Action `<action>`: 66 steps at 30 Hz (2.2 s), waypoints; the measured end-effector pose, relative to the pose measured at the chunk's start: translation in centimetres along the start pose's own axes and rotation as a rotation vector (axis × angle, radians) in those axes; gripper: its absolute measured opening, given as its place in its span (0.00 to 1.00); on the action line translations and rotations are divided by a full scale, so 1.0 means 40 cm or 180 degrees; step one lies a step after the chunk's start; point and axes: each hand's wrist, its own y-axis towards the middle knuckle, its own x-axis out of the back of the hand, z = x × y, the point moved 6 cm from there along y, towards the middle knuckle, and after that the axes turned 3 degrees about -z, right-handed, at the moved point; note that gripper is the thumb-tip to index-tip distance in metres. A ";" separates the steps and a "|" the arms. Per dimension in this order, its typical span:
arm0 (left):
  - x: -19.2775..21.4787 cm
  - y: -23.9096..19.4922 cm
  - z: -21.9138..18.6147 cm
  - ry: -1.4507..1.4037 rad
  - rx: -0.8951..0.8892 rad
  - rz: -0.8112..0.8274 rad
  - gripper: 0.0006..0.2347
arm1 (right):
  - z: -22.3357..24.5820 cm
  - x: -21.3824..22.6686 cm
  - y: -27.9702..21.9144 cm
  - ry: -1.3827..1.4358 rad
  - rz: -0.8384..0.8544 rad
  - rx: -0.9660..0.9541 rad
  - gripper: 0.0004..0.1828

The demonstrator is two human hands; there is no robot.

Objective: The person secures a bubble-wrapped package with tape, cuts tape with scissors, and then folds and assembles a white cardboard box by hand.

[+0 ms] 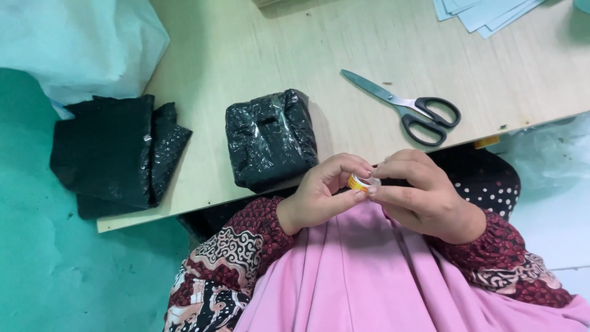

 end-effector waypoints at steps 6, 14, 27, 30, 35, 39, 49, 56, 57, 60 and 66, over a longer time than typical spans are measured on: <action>-0.004 -0.022 0.093 -0.0317 0.0536 -0.0002 0.11 | 0.003 0.022 -0.028 0.0392 -0.0164 -0.0120 0.05; -0.049 -0.041 0.191 -0.0900 0.1185 0.0169 0.08 | -0.022 0.030 -0.142 0.0272 -0.0396 -0.0362 0.03; -0.071 -0.069 0.195 0.0275 0.1500 0.1350 0.17 | -0.189 0.220 -0.408 -0.0474 -0.0747 -0.2339 0.02; -0.045 -0.058 0.133 0.0808 0.1384 0.1263 0.15 | -0.225 0.249 -0.399 -0.1562 -0.0302 -0.2192 0.05; -0.031 -0.055 0.035 0.1318 0.1016 0.1258 0.15 | -0.249 0.267 -0.352 -0.2223 -0.0220 -0.1799 0.05; -0.026 -0.066 0.001 0.1696 0.0845 0.1437 0.15 | -0.270 0.288 -0.348 -0.2427 -0.0351 -0.1866 0.06; 0.009 -0.075 -0.011 0.1707 0.0651 0.1424 0.15 | -0.319 0.308 -0.335 -0.2190 -0.0291 -0.2449 0.07; 0.034 -0.085 0.001 0.1841 0.0598 0.1562 0.16 | -0.336 0.333 -0.302 -0.2179 0.0321 -0.3105 0.02; 0.037 -0.089 -0.001 0.1812 0.0475 0.1553 0.16 | -0.343 0.345 -0.297 -0.2238 0.0205 -0.3257 0.14; 0.050 -0.101 -0.027 0.1773 0.0258 0.1439 0.14 | -0.340 0.349 -0.272 -0.2264 0.0120 -0.3494 0.30; 0.096 -0.150 -0.183 0.1730 -0.0800 0.1250 0.11 | -0.327 0.322 -0.234 -0.2799 0.0124 -0.2615 0.23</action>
